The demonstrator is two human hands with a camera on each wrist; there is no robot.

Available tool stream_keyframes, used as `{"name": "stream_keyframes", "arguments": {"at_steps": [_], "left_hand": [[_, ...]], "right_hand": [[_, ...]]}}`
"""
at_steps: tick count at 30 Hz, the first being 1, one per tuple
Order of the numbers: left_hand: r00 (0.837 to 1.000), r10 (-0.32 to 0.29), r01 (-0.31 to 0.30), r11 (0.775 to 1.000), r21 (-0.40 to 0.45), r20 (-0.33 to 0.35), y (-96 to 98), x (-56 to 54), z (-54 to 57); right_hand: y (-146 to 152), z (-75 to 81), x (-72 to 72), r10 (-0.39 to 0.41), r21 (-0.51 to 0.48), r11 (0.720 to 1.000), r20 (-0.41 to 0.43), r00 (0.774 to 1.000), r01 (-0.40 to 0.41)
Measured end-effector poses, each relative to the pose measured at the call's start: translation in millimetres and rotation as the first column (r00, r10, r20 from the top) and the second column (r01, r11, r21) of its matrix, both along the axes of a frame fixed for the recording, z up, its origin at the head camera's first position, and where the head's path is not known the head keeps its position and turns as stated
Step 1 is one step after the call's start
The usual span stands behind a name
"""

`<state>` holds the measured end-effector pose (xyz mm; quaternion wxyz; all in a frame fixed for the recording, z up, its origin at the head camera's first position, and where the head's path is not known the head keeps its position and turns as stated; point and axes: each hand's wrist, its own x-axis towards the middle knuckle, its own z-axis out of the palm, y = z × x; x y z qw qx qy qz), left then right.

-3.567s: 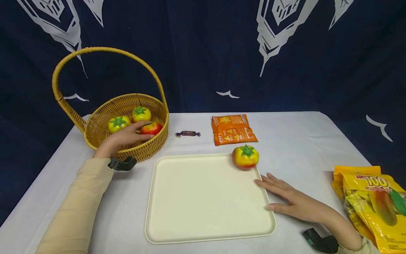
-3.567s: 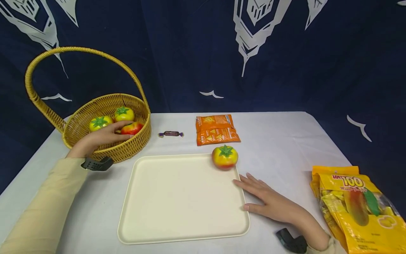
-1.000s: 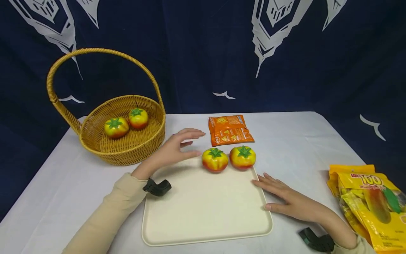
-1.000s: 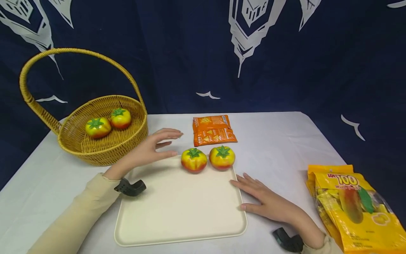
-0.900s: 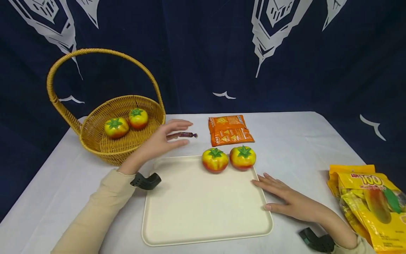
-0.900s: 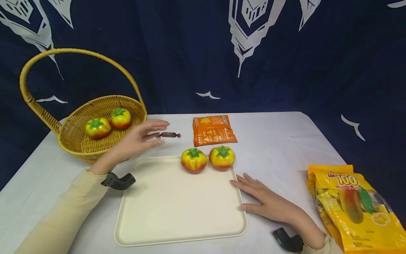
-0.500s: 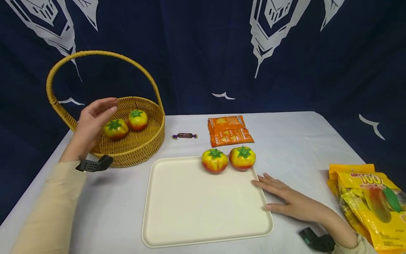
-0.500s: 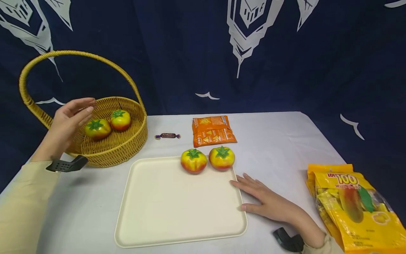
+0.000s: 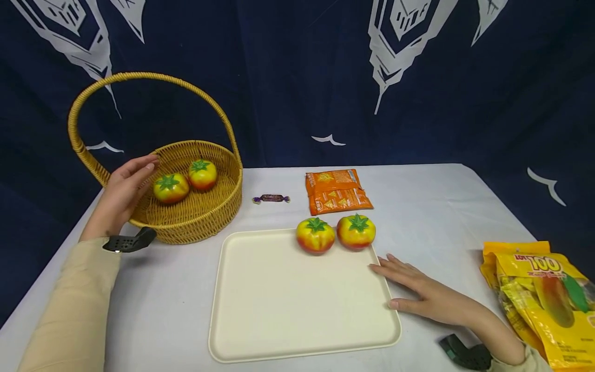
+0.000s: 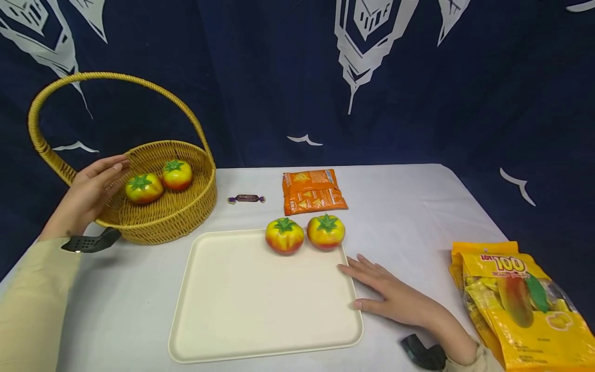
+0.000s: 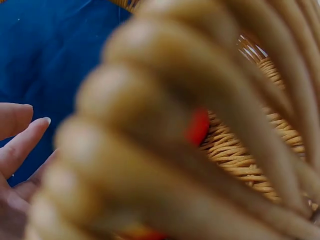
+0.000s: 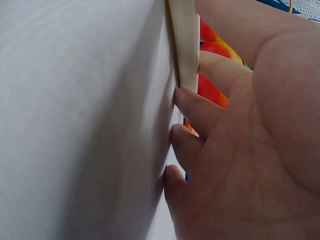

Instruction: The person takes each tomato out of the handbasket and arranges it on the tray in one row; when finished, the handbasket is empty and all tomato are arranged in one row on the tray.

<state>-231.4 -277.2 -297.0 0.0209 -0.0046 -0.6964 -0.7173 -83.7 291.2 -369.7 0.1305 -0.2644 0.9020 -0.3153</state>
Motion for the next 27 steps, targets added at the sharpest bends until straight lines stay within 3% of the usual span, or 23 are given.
{"name": "stream_keyframes", "arguments": {"at_steps": [5,8,13,20,27], "left_hand": [[0.998,-0.008,0.015,0.994,-0.111,0.058,-0.5,-3.1,1.0],[0.995,-0.013,0.036,0.973,-0.229,0.102,-0.1,-5.7,0.9],[0.985,-0.068,0.126,0.908,-0.400,0.156,2.1,-10.2,-0.2],[0.969,-0.173,0.241,0.824,-0.512,0.179,3.4,-13.8,-4.3],[0.955,-0.225,0.297,0.724,-0.622,0.194,7.1,-13.3,-5.8]], "right_hand": [[-1,1.0,-0.4,0.007,-0.010,1.000,0.006,1.000,-0.006],[-1,1.3,-0.5,0.006,-0.008,1.000,0.015,1.000,-0.006],[-1,1.6,-0.1,0.007,-0.009,1.000,0.008,1.000,-0.007],[-1,1.6,-0.3,-0.001,-0.010,1.000,0.008,1.000,0.001],[-1,1.4,0.1,-0.002,-0.015,1.000,0.018,1.000,0.003]]}}
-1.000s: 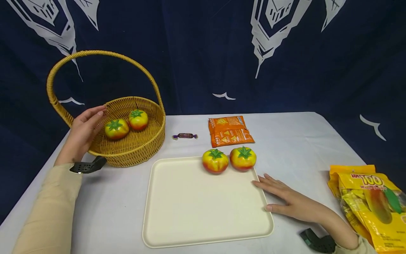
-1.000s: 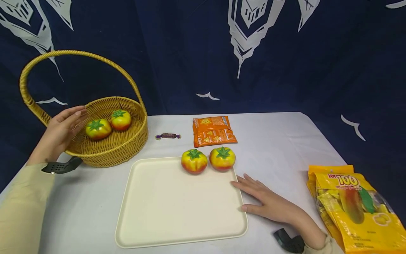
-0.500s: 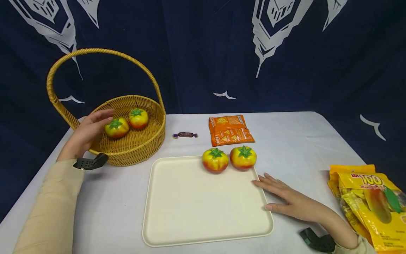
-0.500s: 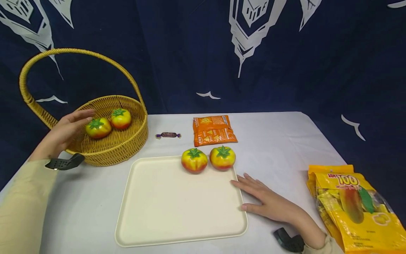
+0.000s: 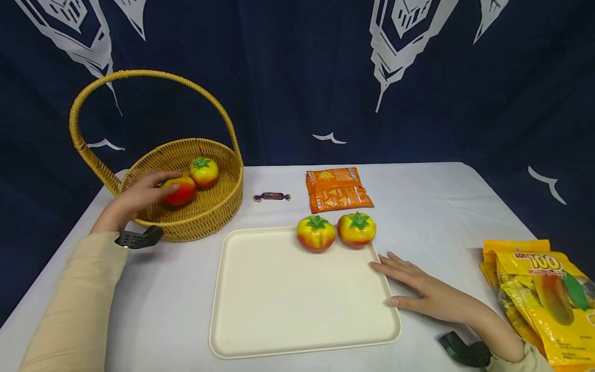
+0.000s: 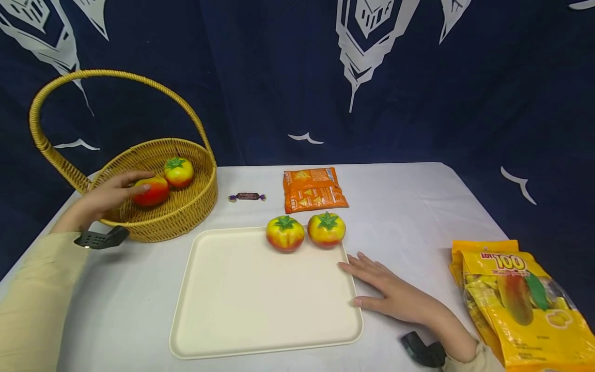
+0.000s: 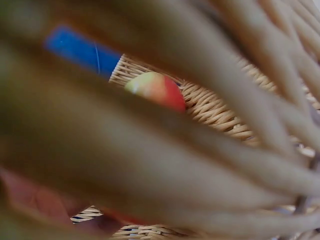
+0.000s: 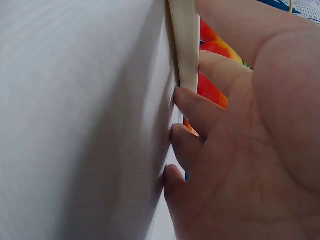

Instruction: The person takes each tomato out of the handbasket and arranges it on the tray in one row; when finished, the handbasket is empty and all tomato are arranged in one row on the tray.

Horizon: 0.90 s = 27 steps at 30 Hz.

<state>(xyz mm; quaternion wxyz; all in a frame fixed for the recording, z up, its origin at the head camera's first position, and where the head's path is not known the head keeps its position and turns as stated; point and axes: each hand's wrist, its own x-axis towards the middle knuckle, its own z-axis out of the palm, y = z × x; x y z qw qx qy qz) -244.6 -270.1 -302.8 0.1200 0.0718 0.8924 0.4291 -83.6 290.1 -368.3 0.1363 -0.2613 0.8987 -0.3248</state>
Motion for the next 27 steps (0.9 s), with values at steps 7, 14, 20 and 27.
{"name": "stream_keyframes", "arguments": {"at_steps": [7,14,20,27], "left_hand": [[0.998,-0.033,0.034,0.999,-0.021,0.046,2.1,0.4,1.1],[0.992,-0.091,0.098,0.992,-0.077,0.089,4.5,2.6,1.3],[0.993,-0.102,0.106,0.992,-0.069,0.058,4.9,4.4,-0.2],[1.000,0.004,-0.007,0.993,0.117,0.024,15.5,19.2,12.3]], "right_hand": [[1,0.0,0.6,-0.002,0.007,1.000,-0.006,1.000,0.002],[1,-0.6,0.9,-0.002,-0.003,1.000,-0.006,1.000,0.002],[0,-1.6,1.6,0.006,-0.006,1.000,0.007,1.000,-0.006],[0,-0.5,1.1,-0.002,0.016,1.000,-0.024,1.000,0.002]]}}
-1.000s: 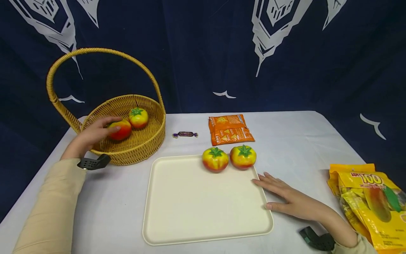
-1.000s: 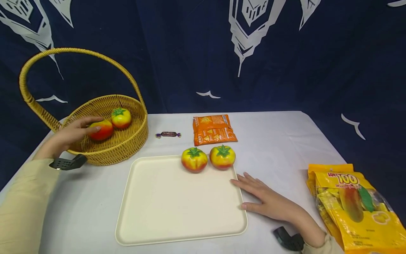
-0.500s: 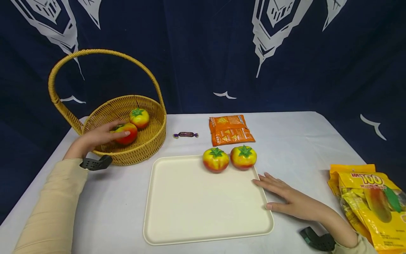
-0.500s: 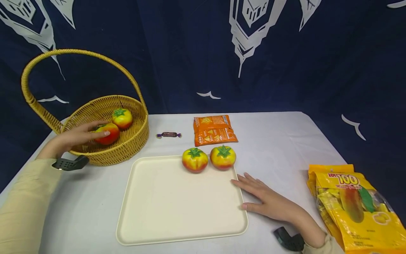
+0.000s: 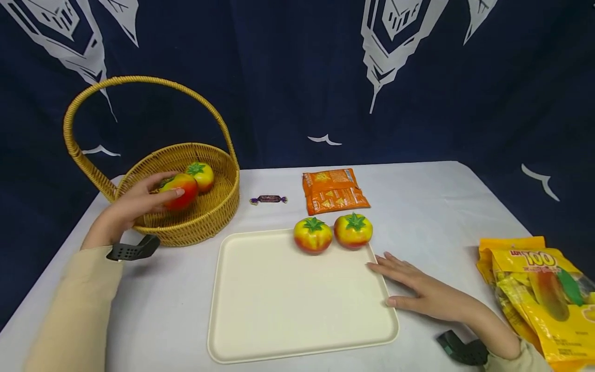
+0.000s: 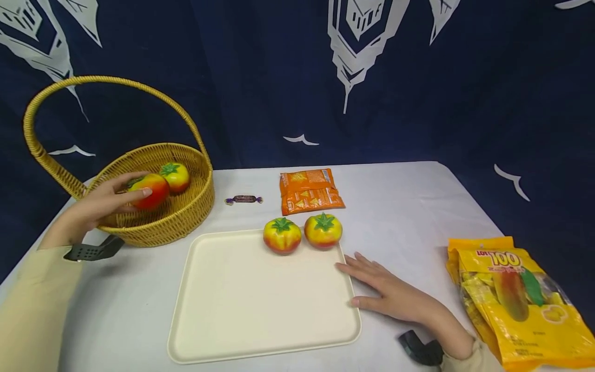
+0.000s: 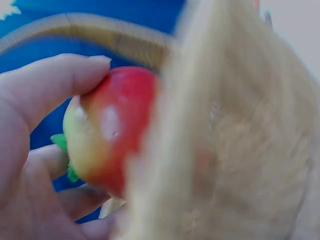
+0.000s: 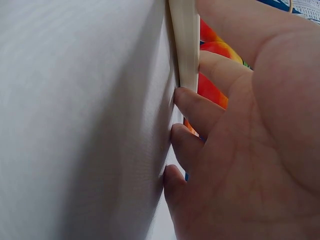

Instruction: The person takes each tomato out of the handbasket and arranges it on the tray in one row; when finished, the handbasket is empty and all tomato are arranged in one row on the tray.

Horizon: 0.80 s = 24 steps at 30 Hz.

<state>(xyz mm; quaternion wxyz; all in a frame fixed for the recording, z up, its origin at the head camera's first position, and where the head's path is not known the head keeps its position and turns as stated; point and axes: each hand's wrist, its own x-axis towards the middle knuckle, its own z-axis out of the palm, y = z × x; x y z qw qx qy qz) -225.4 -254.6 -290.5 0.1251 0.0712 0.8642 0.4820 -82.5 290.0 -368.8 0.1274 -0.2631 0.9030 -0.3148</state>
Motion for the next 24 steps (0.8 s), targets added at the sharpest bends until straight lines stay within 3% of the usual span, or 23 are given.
{"name": "stream_keyframes", "arguments": {"at_steps": [4,8,10,13,16,19,24], "left_hand": [[0.998,0.047,-0.038,0.986,0.163,-0.048,24.5,19.6,11.0],[0.993,-0.002,0.038,0.954,0.299,-0.120,56.7,32.8,15.7],[0.989,-0.040,0.083,0.946,0.313,-0.141,70.9,37.4,14.2],[0.979,-0.101,0.144,0.955,0.258,-0.175,90.7,41.6,6.8],[0.964,-0.168,0.197,0.971,0.132,-0.207,110.0,44.1,-3.8],[0.931,-0.255,0.274,0.961,0.040,-0.261,126.8,43.9,-17.0],[0.857,-0.369,0.355,0.929,-0.108,-0.360,142.6,42.9,-37.1]], "right_hand": [[-1,2.6,-2.0,-0.001,0.010,1.000,-0.012,1.000,0.001],[-1,2.2,-3.0,0.004,-0.006,1.000,-0.004,1.000,-0.004],[-1,1.4,-3.1,0.007,-0.015,1.000,0.003,1.000,-0.007],[-1,0.6,-3.0,0.009,-0.019,1.000,0.011,1.000,-0.008],[-1,0.6,-2.4,0.004,-0.018,1.000,0.015,1.000,-0.003],[-1,0.6,-1.9,-0.001,-0.017,1.000,0.021,1.000,0.001],[0,0.0,-1.8,0.000,-0.016,1.000,0.021,1.000,0.000]]}}
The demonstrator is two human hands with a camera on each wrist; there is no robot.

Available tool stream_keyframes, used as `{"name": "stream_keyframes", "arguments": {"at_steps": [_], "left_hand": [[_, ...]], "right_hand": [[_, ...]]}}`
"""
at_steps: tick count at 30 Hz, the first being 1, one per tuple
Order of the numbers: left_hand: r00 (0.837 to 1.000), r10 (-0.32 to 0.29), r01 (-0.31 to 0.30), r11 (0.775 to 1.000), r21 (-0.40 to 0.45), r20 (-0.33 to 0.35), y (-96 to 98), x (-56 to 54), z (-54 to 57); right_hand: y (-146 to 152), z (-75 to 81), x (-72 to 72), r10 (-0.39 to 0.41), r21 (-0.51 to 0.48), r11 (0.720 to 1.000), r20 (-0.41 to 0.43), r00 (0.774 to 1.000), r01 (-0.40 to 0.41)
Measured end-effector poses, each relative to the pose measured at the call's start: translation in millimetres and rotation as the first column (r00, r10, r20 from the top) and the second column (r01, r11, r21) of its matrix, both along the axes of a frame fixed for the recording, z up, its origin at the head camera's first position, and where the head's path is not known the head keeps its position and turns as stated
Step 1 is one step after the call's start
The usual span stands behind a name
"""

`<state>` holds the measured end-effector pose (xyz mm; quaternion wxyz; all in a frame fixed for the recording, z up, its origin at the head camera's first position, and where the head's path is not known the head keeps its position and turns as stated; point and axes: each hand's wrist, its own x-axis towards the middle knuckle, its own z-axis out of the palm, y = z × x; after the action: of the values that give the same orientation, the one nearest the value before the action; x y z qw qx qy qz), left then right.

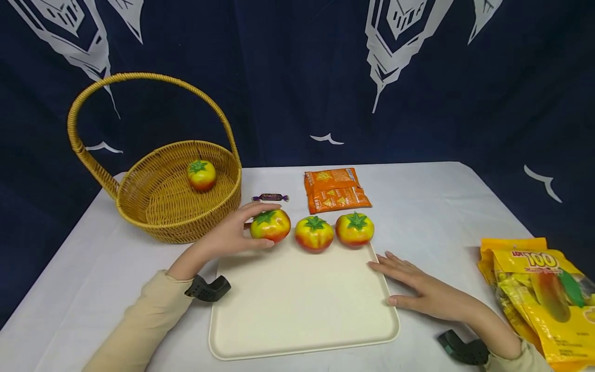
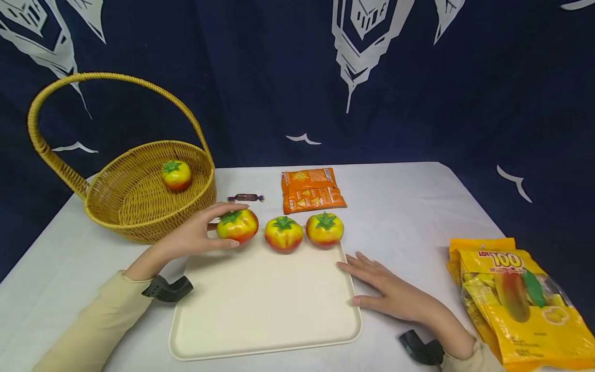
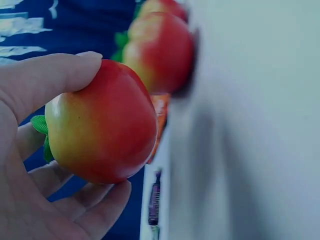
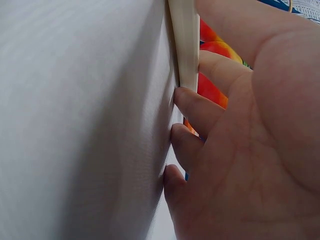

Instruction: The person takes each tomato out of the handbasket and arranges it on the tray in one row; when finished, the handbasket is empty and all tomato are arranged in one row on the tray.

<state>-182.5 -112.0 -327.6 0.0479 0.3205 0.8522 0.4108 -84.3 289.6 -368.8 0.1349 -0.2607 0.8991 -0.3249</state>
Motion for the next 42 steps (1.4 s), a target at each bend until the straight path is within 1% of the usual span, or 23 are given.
{"name": "stream_keyframes", "arguments": {"at_steps": [2,7,10,14,24,29,32,34,36,38,40,41,42], "left_hand": [[0.999,-0.021,0.021,1.000,-0.020,-0.028,3.5,-0.4,-5.3],[0.997,-0.065,0.064,0.997,-0.035,-0.032,9.4,-1.7,-13.3],[0.994,-0.088,0.085,0.995,-0.052,-0.057,12.3,-2.5,-16.3],[0.993,-0.089,0.083,0.994,-0.072,-0.084,15.3,-3.3,-18.1],[0.993,-0.079,0.071,0.992,-0.104,-0.082,21.5,-4.0,-18.3],[0.995,-0.074,0.066,0.991,-0.116,-0.067,19.5,-2.9,-14.9],[0.994,-0.084,0.077,0.991,-0.106,-0.070,13.2,-4.0,-7.3],[0.995,-0.086,0.082,0.995,-0.065,-0.059,5.9,-6.2,2.7],[0.997,-0.062,0.061,0.998,-0.018,-0.049,-4.6,-9.7,16.5],[1.000,-0.010,0.010,0.999,0.049,-0.010,-17.1,-14.6,33.0],[0.997,0.066,-0.069,0.989,0.128,0.029,-31.6,-21.5,48.9],[0.993,0.111,-0.117,0.978,0.175,0.048,-39.3,-24.8,56.0],[0.987,0.148,-0.160,0.957,0.241,0.068,-46.9,-29.0,61.6]], "right_hand": [[0,0.1,0.1,0.000,0.002,1.000,-0.004,1.000,0.000],[1,0.7,-0.2,0.007,0.002,1.000,-0.017,1.000,-0.007],[1,0.8,-1.1,0.013,0.001,1.000,-0.022,1.000,-0.013],[1,0.8,-2.0,0.015,-0.001,1.000,-0.024,1.000,-0.015],[1,0.1,-1.6,0.006,-0.003,1.000,-0.010,1.000,-0.006],[1,-0.1,-1.0,0.007,-0.002,1.000,-0.014,1.000,-0.007],[1,-0.2,-0.8,0.009,0.001,1.000,-0.022,1.000,-0.009],[1,-0.4,-0.7,0.013,0.000,1.000,-0.026,1.000,-0.013],[1,-0.5,-0.7,0.018,0.002,1.000,-0.033,0.999,-0.018],[1,-0.8,-0.6,0.021,0.002,1.000,-0.038,0.999,-0.021],[1,-1.2,-0.4,0.017,0.004,1.000,-0.028,0.999,-0.017],[1,-1.4,-0.4,0.014,0.007,1.000,-0.023,1.000,-0.014],[1,-1.6,-0.5,0.012,0.007,1.000,-0.016,1.000,-0.012]]}}
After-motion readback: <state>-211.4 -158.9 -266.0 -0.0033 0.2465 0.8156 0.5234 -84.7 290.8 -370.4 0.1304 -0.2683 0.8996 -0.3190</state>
